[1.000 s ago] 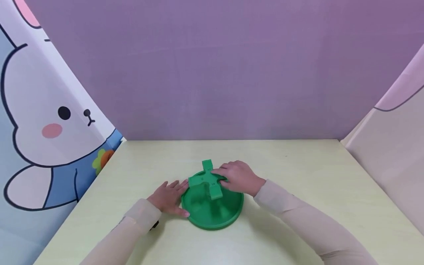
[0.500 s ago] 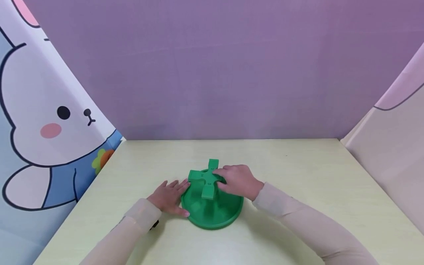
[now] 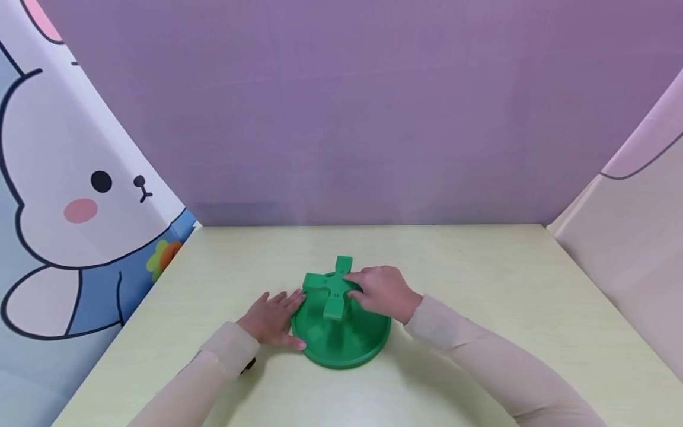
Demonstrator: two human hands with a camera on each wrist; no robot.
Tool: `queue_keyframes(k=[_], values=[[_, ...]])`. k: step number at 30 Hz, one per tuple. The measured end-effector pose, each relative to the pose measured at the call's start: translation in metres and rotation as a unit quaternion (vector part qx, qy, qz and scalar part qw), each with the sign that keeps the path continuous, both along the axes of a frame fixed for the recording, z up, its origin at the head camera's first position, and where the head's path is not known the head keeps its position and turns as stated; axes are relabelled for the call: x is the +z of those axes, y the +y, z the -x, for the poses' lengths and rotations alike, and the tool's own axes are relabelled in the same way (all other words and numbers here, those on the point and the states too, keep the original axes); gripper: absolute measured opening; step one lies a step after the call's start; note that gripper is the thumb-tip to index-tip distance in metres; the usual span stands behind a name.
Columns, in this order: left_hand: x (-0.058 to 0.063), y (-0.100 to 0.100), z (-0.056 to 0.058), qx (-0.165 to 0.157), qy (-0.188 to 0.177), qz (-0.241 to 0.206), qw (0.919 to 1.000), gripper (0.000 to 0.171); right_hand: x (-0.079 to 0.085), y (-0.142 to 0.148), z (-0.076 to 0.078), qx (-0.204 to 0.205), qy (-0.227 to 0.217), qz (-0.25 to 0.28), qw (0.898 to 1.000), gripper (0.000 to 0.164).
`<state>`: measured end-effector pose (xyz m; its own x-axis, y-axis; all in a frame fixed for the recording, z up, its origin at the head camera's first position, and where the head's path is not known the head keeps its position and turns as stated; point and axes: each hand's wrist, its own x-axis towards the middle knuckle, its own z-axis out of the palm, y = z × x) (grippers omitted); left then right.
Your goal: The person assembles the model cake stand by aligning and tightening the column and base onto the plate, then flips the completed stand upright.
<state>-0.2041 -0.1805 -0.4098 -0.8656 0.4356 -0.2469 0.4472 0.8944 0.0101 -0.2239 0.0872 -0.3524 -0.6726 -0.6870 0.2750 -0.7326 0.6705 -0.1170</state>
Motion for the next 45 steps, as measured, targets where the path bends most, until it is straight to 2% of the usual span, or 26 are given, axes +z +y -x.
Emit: queue_keyframes(k=[4, 9, 14, 17, 22, 26, 30, 34, 36, 38, 42, 45], values=[[0.000, 0.000, -0.002, 0.006, 0.002, 0.005, 1.0000, 0.102, 0.001, -0.002, 0.000, -0.004, -0.001, 0.010, 1.000, 0.033], [0.000, 0.002, -0.002, 0.012, -0.001, 0.004, 0.9999, 0.101, -0.001, -0.003, 0.002, -0.044, -0.009, 0.007, 0.999, 0.034], [0.001, 0.002, 0.001, 0.011, -0.013, 0.006, 0.9998, 0.100, 0.002, 0.002, 0.007, -0.065, -0.066, 0.015, 0.996, 0.036], [0.005, 0.000, 0.003, 0.014, -0.032, -0.008, 0.9994, 0.092, 0.004, 0.010, 0.013, -0.065, -0.118, 0.054, 0.989, 0.036], [0.013, -0.014, 0.010, 0.033, -0.049, -0.076, 0.9954, 0.078, 0.006, 0.031, 0.025, -0.097, -0.168, 0.138, 0.971, 0.036], [0.017, -0.023, 0.014, 0.049, -0.040, -0.135, 0.9889, 0.075, 0.001, 0.047, 0.036, -0.122, -0.185, 0.154, 0.963, 0.036], [0.017, -0.027, 0.018, 0.083, -0.035, -0.177, 0.9801, 0.073, -0.011, 0.058, 0.044, -0.132, -0.204, 0.149, 0.958, 0.037], [0.018, -0.026, 0.020, 0.126, -0.060, -0.233, 0.9624, 0.070, -0.021, 0.063, 0.048, -0.128, -0.233, 0.135, 0.955, 0.038], [0.017, -0.024, 0.020, 0.147, -0.082, -0.265, 0.9493, 0.069, -0.026, 0.064, 0.048, -0.128, -0.257, 0.126, 0.950, 0.039], [0.016, -0.022, 0.020, 0.170, -0.113, -0.298, 0.9324, 0.069, -0.031, 0.066, 0.049, -0.122, -0.290, 0.118, 0.942, 0.040], [0.012, -0.019, 0.019, 0.215, -0.163, -0.327, 0.9057, 0.067, -0.042, 0.069, 0.049, -0.110, -0.369, 0.125, 0.914, 0.043], [0.008, -0.015, 0.018, 0.241, -0.185, -0.328, 0.8945, 0.066, -0.048, 0.070, 0.048, -0.105, -0.418, 0.143, 0.891, 0.046]])
